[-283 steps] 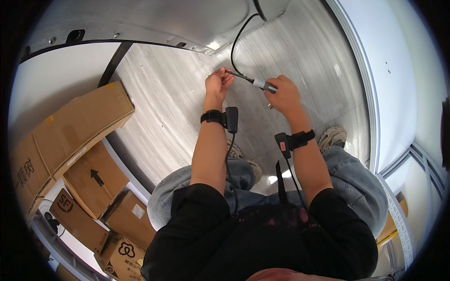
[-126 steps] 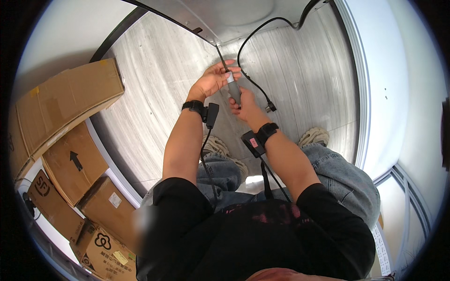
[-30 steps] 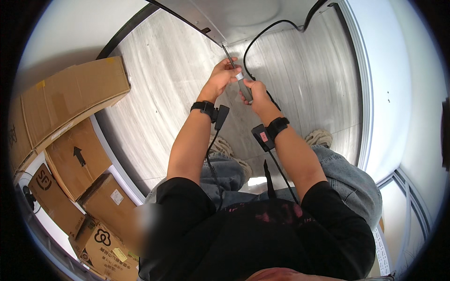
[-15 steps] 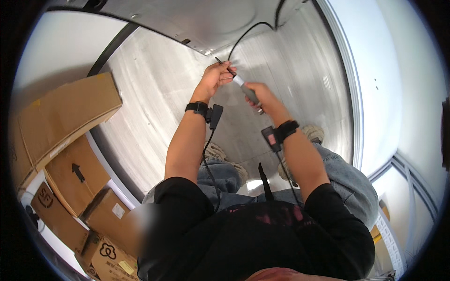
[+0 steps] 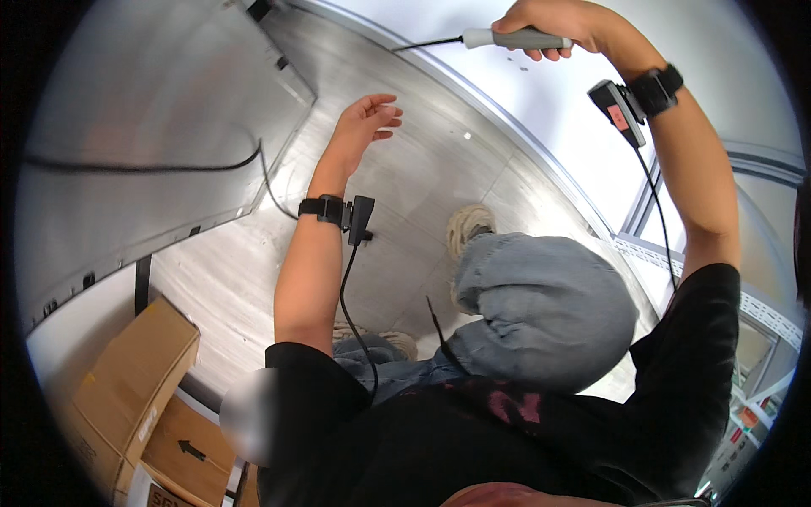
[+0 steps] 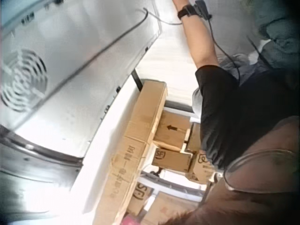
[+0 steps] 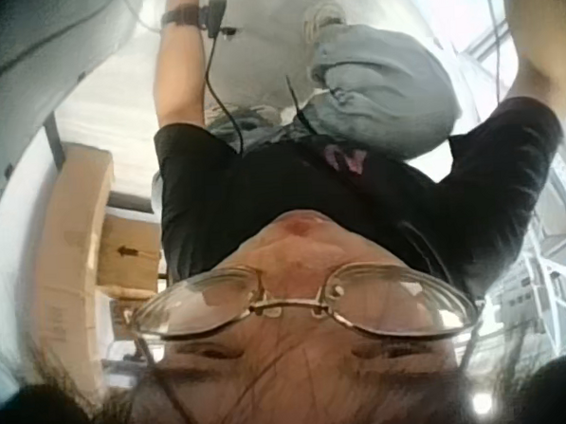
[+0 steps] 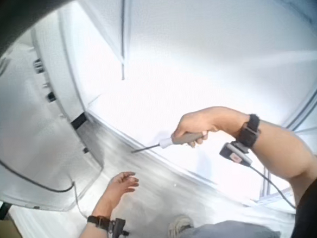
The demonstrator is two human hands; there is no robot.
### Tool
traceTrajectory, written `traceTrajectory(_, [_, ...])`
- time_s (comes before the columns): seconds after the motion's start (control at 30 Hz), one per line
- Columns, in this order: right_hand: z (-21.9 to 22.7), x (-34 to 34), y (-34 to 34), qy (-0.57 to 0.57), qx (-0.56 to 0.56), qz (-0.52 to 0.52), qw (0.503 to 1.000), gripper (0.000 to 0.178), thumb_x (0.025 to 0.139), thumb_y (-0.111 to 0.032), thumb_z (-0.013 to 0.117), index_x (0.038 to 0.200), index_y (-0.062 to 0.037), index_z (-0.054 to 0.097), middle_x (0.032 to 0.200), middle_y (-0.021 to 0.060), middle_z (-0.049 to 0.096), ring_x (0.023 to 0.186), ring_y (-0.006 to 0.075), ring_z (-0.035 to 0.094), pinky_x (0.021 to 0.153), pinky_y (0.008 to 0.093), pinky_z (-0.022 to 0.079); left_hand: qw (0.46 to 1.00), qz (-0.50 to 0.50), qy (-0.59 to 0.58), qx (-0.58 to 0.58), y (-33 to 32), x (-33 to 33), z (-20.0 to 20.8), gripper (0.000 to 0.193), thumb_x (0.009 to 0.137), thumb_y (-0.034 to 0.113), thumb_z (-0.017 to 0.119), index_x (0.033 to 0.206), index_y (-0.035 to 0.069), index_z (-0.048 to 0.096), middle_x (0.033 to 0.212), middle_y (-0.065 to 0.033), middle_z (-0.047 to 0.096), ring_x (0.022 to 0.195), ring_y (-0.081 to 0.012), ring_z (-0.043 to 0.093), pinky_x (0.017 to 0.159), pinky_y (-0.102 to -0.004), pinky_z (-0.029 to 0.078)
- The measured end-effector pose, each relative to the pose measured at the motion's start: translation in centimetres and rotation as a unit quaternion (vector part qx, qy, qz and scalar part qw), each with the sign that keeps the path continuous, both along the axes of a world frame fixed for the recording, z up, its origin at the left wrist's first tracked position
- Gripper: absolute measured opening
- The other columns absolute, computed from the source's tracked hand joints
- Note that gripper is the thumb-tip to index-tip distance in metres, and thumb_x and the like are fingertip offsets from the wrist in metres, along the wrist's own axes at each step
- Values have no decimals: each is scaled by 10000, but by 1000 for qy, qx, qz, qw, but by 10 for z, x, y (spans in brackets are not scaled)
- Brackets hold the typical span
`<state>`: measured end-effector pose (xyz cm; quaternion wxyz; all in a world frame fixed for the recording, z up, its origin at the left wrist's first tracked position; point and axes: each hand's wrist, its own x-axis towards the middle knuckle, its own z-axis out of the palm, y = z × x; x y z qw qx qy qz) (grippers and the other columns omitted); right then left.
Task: The person uses a screwdriver to fasten screws into the back panel of a small electronic device. After securing the screws, they wipe the device's exterior with a blue cloth.
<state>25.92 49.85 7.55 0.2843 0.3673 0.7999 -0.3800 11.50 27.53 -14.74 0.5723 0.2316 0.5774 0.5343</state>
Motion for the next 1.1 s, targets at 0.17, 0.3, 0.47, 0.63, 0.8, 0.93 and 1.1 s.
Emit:
traceTrajectory(0.17, [-86, 122, 40, 230, 6, -213, 950, 378, 930, -388, 447, 857, -59, 618, 577, -30, 551, 432, 23, 468, 355, 152, 333, 974, -48, 223, -1, 89, 45, -14, 315, 860, 170, 629, 1140, 32, 583, 979, -58, 644, 873, -150, 603, 754, -282, 483])
traceTrajectory(0.3, [-166, 194, 29, 339, -96, -459, 816, 326, 930, -362, 460, 817, -78, 573, 629, 3, 553, 486, 69, 471, 419, 211, 344, 941, -105, 321, 2, 150, 92, -23, 284, 820, 138, 655, 1087, 50, 619, 944, -66, 641, 835, -146, 596, 722, -281, 486])
traceTrajectory(0.47, [-221, 244, 0, 342, -125, -582, 727, 360, 945, -357, 405, 956, -31, 558, 661, 31, 546, 498, 89, 462, 430, 222, 339, 886, -78, 457, 21, 208, 119, -50, 291, 786, 134, 679, 1064, 76, 619, 900, -60, 610, 827, -192, 597, 696, -325, 488])
traceTrajectory(0.63, [-232, 253, -18, 357, -152, -615, 686, 305, 948, -319, 446, 946, -32, 550, 681, 35, 550, 519, 98, 473, 457, 223, 352, 840, -91, 534, 18, 238, 129, -49, 254, 784, 174, 685, 1030, 137, 634, 898, -29, 603, 800, -195, 604, 669, -340, 493])
traceTrajectory(0.8, [-223, 248, -17, 361, -152, -606, 692, 258, 930, -303, 493, 893, -53, 544, 674, 31, 547, 520, 95, 484, 459, 226, 362, 806, -103, 583, 9, 250, 130, -54, 135, 797, 204, 677, 912, 137, 661, 864, -17, 604, 742, -181, 608, 638, -322, 489])
traceTrajectory(0.93, [-225, 240, -11, 358, -173, -554, 732, 256, 925, -308, 510, 900, -56, 547, 679, 23, 550, 525, 80, 480, 461, 218, 362, 838, -73, 539, 32, 246, 127, -58, 78, 815, 165, 650, 851, 96, 652, 831, -41, 623, 710, -166, 597, 620, -300, 470])
traceTrajectory(1.1, [-228, 199, -9, 335, -226, -455, 793, 211, 903, -258, 553, 938, -50, 555, 684, 9, 551, 535, 65, 482, 464, 209, 359, 977, 58, 199, -42, 192, 100, -39, 71, 833, 87, 619, 878, 33, 628, 797, -40, 630, 692, -127, 536, 622, -257, 429])
